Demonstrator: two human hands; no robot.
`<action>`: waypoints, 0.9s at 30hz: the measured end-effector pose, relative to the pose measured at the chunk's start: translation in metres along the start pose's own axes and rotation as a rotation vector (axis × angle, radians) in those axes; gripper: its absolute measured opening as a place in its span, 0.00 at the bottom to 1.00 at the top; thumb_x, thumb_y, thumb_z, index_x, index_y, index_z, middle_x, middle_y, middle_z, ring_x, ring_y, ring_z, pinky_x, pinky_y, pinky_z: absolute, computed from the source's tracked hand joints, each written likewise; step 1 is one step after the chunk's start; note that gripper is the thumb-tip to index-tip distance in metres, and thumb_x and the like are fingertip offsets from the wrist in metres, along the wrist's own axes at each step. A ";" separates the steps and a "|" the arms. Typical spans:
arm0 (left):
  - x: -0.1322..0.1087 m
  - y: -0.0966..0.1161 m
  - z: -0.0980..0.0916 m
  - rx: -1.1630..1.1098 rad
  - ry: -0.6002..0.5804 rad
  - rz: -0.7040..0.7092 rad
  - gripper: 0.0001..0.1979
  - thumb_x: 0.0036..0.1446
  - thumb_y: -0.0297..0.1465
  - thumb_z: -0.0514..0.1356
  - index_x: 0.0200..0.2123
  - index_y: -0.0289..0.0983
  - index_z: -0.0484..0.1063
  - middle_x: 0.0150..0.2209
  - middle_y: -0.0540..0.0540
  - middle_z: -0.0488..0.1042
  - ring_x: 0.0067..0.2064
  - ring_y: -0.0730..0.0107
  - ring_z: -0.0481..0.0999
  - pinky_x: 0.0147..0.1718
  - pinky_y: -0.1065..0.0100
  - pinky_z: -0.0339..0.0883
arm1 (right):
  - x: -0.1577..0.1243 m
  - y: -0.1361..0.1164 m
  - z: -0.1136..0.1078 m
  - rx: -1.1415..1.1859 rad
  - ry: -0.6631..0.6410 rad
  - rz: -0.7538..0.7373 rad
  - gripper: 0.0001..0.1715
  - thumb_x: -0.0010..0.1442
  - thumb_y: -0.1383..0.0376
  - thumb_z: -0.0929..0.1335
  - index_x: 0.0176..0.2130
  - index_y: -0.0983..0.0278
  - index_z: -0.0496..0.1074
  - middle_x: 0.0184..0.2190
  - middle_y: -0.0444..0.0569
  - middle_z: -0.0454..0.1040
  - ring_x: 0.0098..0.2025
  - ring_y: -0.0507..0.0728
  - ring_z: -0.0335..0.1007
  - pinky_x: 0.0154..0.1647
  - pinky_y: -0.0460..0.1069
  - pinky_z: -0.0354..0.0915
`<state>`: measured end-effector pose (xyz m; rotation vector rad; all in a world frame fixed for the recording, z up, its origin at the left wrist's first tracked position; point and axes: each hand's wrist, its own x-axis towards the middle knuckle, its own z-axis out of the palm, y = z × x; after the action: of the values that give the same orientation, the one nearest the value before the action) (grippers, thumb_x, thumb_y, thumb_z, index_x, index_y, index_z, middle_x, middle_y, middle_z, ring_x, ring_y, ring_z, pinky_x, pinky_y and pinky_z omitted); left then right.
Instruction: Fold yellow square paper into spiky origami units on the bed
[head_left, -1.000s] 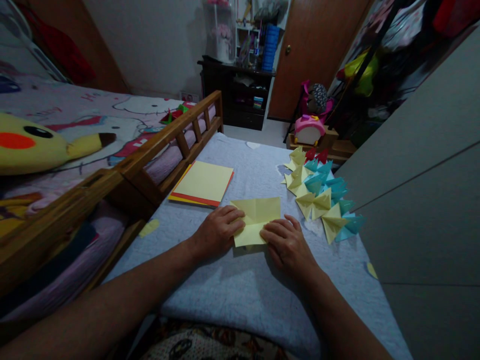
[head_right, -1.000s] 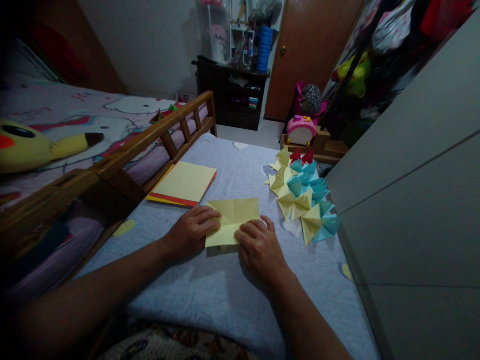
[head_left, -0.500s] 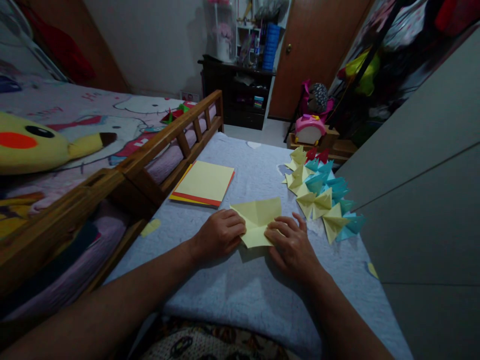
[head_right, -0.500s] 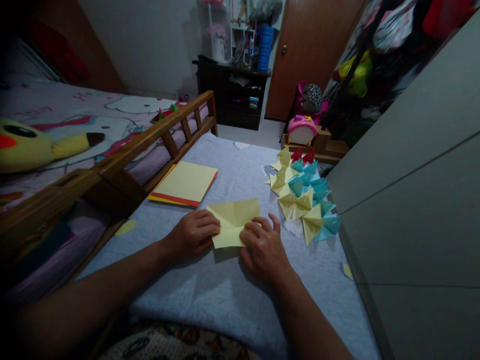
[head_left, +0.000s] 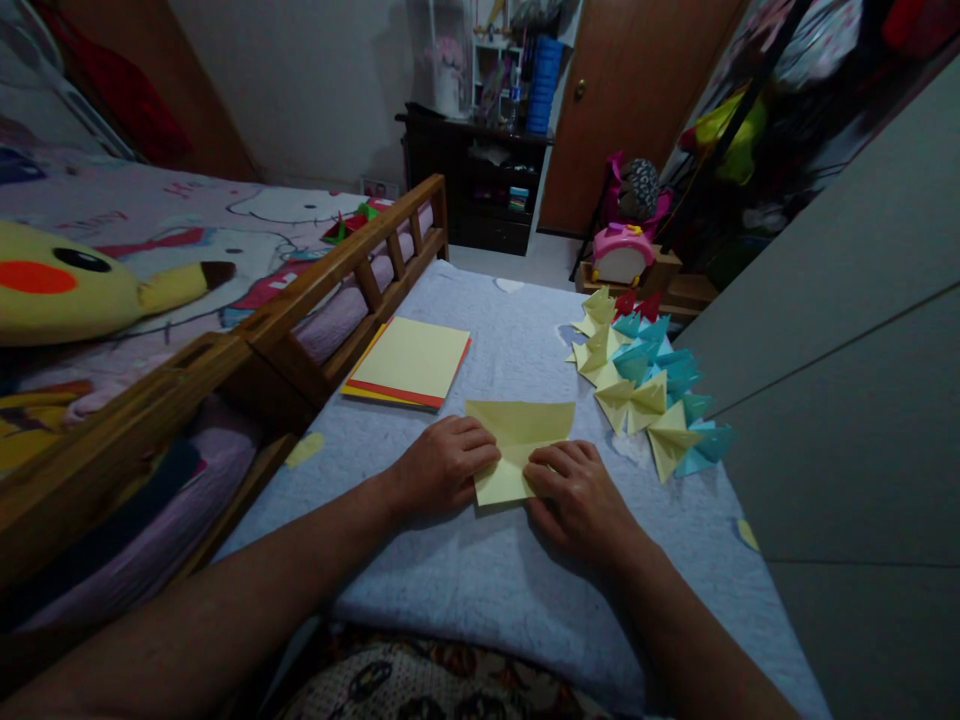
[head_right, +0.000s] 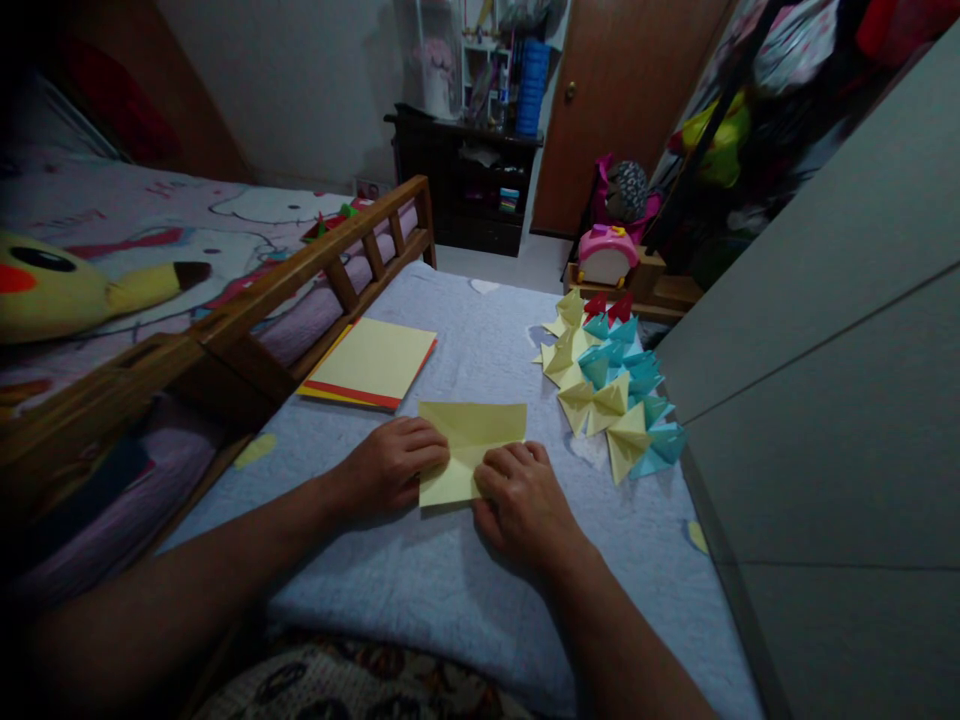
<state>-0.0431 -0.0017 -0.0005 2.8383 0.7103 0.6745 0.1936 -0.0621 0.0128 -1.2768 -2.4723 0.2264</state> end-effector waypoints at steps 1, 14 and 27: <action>0.000 0.000 -0.001 -0.018 -0.002 0.017 0.08 0.57 0.27 0.60 0.41 0.37 0.74 0.41 0.43 0.79 0.43 0.59 0.75 0.43 0.59 0.68 | 0.000 0.000 0.000 0.000 -0.006 0.005 0.04 0.58 0.68 0.67 0.37 0.62 0.73 0.40 0.51 0.76 0.43 0.60 0.67 0.48 0.56 0.58; -0.005 -0.012 0.007 -0.097 0.038 -0.094 0.12 0.55 0.25 0.61 0.44 0.37 0.74 0.49 0.40 0.78 0.54 0.55 0.74 0.54 0.49 0.67 | -0.002 0.007 0.007 0.031 0.071 -0.017 0.13 0.59 0.75 0.65 0.40 0.63 0.75 0.43 0.54 0.78 0.46 0.60 0.70 0.49 0.56 0.67; -0.006 -0.013 0.008 -0.103 0.168 -0.102 0.10 0.61 0.21 0.56 0.33 0.37 0.75 0.47 0.41 0.78 0.46 0.60 0.76 0.43 0.57 0.74 | -0.002 0.005 0.005 0.035 0.054 -0.009 0.19 0.56 0.70 0.68 0.48 0.61 0.72 0.52 0.55 0.73 0.53 0.65 0.65 0.56 0.62 0.61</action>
<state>-0.0497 0.0072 -0.0131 2.6552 0.8143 0.9128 0.1965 -0.0603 0.0058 -1.2414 -2.4173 0.2286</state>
